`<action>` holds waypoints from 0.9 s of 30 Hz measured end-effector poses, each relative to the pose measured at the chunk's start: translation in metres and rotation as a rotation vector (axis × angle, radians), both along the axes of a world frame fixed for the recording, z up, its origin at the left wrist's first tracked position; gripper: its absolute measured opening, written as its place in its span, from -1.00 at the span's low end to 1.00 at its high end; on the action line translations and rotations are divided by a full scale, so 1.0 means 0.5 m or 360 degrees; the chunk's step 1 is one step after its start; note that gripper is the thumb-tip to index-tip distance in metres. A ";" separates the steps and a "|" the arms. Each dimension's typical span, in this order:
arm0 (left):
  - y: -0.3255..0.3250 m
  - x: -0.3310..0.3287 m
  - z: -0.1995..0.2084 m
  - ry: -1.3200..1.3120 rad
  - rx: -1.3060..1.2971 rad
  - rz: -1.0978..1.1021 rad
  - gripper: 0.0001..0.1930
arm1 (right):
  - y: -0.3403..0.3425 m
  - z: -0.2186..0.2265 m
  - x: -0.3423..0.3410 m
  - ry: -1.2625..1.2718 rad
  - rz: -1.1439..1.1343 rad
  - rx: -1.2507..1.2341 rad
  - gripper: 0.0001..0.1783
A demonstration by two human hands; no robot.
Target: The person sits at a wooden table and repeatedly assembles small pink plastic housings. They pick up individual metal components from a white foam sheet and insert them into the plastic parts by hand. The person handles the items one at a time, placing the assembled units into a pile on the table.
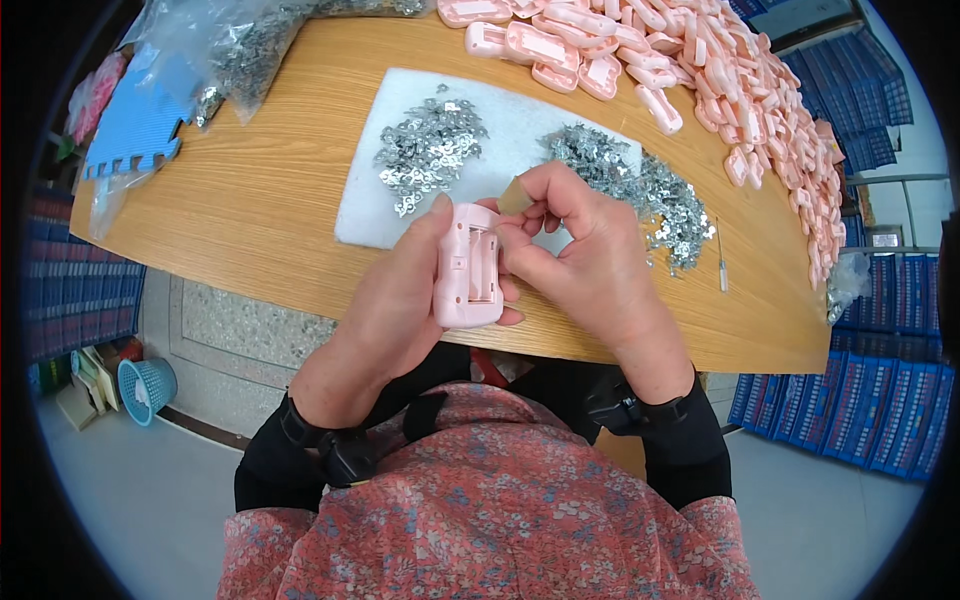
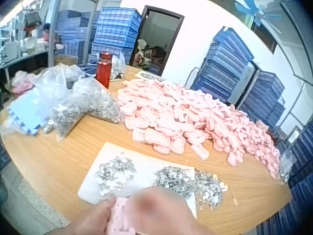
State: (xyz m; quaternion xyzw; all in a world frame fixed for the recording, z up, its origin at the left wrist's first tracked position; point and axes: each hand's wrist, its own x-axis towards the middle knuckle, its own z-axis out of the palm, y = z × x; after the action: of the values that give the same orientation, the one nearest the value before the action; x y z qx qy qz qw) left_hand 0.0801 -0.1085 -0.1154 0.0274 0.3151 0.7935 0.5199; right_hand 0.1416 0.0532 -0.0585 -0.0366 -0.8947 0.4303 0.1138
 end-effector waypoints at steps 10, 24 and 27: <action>0.017 0.007 0.011 0.0006 0.0004 -0.0008 -0.45 | -0.017 -0.011 0.009 0.0214 -0.0039 0.0509 -0.78; 0.012 0.002 0.004 -0.0117 -0.0004 -0.0048 -0.44 | -0.019 -0.011 0.008 0.0018 -0.0146 0.0371 -0.80; 0.026 0.007 0.000 -0.0116 -0.0109 0.0096 -0.45 | -0.032 -0.015 0.016 0.0268 0.0021 0.0995 -0.84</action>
State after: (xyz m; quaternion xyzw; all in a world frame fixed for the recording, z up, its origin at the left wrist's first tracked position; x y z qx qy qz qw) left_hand 0.0834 -0.0956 -0.1152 -0.0289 0.3236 0.7980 0.5076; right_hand 0.1494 0.0374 -0.0661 0.0418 -0.9712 0.1370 0.1904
